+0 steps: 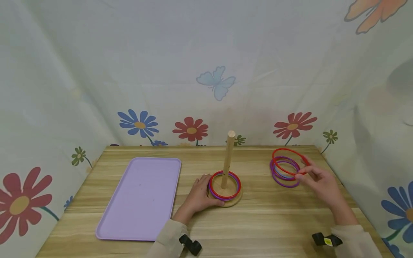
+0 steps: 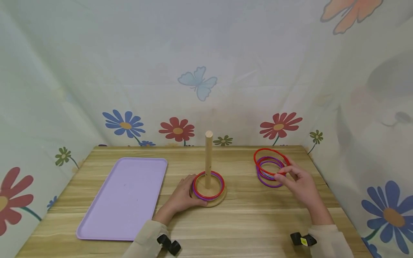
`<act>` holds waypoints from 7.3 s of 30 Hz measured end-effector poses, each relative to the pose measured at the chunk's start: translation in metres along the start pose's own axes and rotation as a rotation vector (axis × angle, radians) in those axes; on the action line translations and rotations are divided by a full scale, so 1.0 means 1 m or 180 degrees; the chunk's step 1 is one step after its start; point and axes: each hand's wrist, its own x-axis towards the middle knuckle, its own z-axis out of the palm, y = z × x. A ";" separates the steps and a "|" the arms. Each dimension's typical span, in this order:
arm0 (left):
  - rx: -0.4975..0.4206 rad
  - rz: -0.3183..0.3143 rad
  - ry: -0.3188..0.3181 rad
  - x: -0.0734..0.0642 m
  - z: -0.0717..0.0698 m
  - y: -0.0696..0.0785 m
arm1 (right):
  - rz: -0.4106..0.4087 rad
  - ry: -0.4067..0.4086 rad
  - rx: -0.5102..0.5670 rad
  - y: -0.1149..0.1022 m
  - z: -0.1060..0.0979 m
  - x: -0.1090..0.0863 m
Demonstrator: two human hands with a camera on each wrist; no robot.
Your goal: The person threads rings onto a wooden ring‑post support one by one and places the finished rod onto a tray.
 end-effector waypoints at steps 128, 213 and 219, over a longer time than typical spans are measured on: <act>-0.0026 0.0050 0.0024 -0.001 0.001 0.000 | -0.0609 -0.0868 0.0837 -0.076 0.102 0.058; 0.0047 0.0033 0.0040 -0.002 0.001 0.001 | -0.0010 -0.1649 0.0534 0.005 0.161 0.032; 0.0008 -0.0049 0.0024 -0.003 0.001 0.002 | -0.0019 -0.1709 0.0592 0.005 0.162 0.032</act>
